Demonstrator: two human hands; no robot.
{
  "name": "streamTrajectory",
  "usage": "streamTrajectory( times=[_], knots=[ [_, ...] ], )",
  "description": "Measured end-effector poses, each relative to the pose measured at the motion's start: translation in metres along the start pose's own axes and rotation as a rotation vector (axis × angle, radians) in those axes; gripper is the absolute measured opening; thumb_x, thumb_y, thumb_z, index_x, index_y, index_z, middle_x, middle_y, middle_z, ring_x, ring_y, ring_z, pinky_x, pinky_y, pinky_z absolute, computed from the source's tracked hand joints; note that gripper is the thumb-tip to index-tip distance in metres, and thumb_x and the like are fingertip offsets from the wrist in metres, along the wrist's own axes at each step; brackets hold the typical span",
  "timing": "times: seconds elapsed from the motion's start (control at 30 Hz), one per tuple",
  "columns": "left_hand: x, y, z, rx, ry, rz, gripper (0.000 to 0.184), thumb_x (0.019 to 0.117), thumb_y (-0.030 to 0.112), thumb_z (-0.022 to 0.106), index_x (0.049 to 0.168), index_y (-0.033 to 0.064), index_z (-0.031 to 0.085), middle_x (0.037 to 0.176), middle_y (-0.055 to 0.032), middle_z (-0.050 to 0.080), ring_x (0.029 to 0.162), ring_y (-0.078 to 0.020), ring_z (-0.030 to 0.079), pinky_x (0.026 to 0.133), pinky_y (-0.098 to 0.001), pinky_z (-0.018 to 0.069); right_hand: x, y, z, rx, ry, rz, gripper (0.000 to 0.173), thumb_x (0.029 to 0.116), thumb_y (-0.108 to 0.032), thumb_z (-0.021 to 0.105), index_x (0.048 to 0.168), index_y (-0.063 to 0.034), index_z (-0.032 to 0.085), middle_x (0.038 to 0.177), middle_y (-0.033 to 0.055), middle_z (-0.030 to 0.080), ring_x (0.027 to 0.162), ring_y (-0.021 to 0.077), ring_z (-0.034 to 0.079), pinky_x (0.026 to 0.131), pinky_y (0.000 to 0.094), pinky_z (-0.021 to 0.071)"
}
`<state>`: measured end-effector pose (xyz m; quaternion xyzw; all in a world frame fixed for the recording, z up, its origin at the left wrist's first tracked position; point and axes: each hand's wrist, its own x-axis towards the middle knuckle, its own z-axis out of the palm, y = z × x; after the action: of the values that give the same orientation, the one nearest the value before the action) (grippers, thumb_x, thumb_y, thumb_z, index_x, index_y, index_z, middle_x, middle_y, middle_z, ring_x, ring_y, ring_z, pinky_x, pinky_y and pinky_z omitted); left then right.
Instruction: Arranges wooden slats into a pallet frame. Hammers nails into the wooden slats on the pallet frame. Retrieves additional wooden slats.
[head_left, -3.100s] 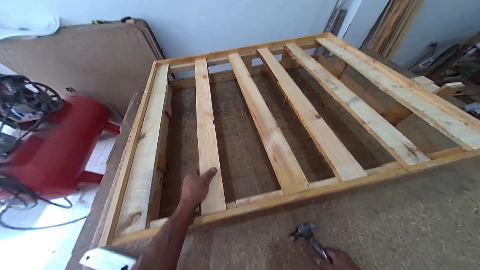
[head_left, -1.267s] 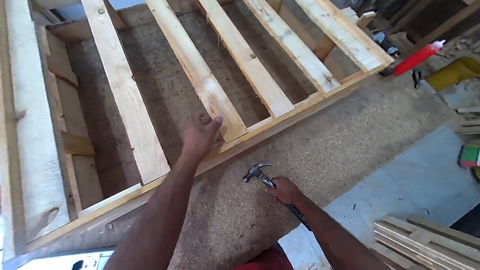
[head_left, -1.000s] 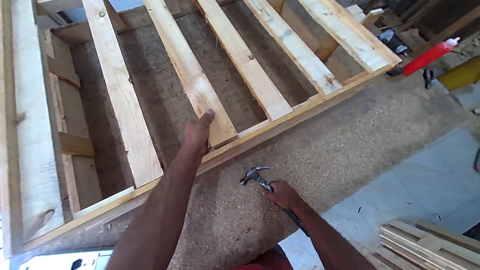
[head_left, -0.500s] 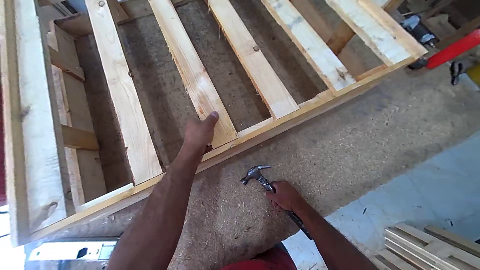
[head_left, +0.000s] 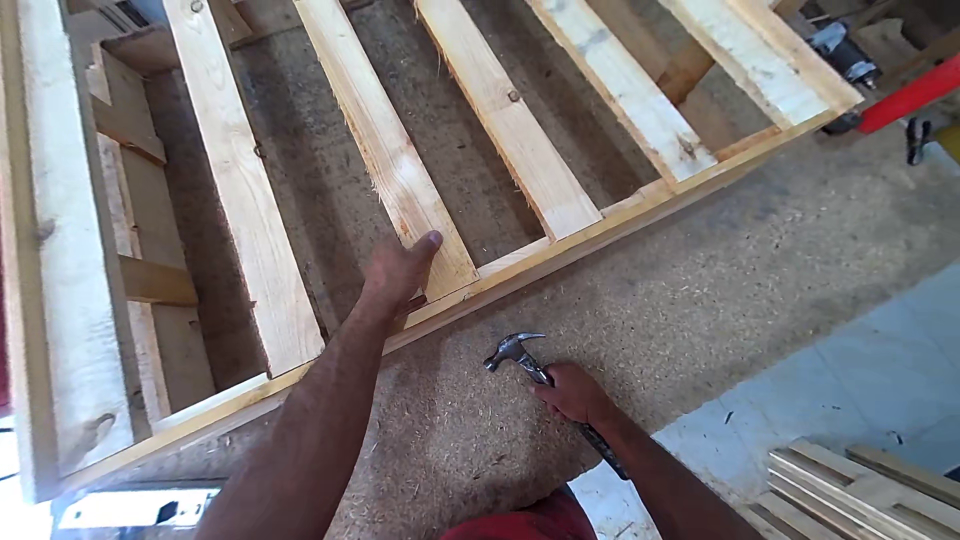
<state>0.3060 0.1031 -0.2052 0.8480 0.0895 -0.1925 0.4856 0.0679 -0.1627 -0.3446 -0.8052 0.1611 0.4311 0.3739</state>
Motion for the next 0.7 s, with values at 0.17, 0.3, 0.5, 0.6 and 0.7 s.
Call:
streamTrajectory(
  times=[0.17,0.3,0.5,0.6,0.7],
  knots=[
    [0.000,0.030,-0.022,0.364,0.199,0.136,0.112,0.0745,0.057,0.087,0.157,0.0059,0.031,0.152,-0.0264,0.043,0.135,-0.0450,0.050,0.106,-0.0650,0.0455,-0.023,-0.009,0.009,0.044,0.064,0.015,0.049,0.0975,-0.057,0.057,0.114,-0.0109,0.062,0.081,0.0067,0.067,0.067,0.0220,0.067,0.067,0.0451,0.0592],
    [0.023,0.058,-0.021,0.554,0.110,0.587,0.068,0.0944,0.059,0.063,0.141,0.0089,0.059,0.157,-0.0167,0.045,0.153,-0.0355,0.030,0.124,-0.0535,0.0283,-0.087,-0.031,0.019,0.204,0.220,-0.071,0.043,0.0933,-0.049,0.065,0.116,-0.0130,0.063,0.081,0.0026,0.068,0.068,0.0185,0.067,0.065,0.0425,0.0590],
    [0.067,0.044,0.005,0.855,0.009,0.691,0.059,0.1010,0.065,0.036,0.113,0.0247,0.076,0.155,0.0010,0.051,0.155,-0.0278,0.028,0.126,-0.0563,0.0200,-0.175,-0.124,-0.010,0.483,0.431,-0.583,0.052,0.0995,-0.055,0.060,0.124,-0.0100,0.049,0.082,0.0013,0.067,0.059,0.0158,0.066,0.051,0.0347,0.0614],
    [0.063,0.042,0.006,0.848,0.017,0.668,0.053,0.1013,0.059,0.037,0.109,0.0242,0.077,0.154,0.0045,0.053,0.154,-0.0243,0.029,0.126,-0.0546,0.0206,-0.161,-0.160,-0.017,0.375,0.575,-0.590,0.062,0.0986,-0.073,0.040,0.115,-0.0155,0.057,0.060,-0.0034,0.057,0.044,0.0115,0.058,0.040,0.0313,0.0541],
    [0.064,0.043,0.003,0.821,0.036,0.679,0.052,0.1010,0.057,0.037,0.108,0.0252,0.078,0.153,0.0057,0.054,0.154,-0.0238,0.030,0.126,-0.0539,0.0200,-0.121,-0.172,-0.012,0.207,0.582,-0.463,0.059,0.1016,-0.069,0.036,0.109,-0.0164,0.060,0.058,-0.0010,0.056,0.044,0.0149,0.057,0.040,0.0369,0.0526]
  ],
)
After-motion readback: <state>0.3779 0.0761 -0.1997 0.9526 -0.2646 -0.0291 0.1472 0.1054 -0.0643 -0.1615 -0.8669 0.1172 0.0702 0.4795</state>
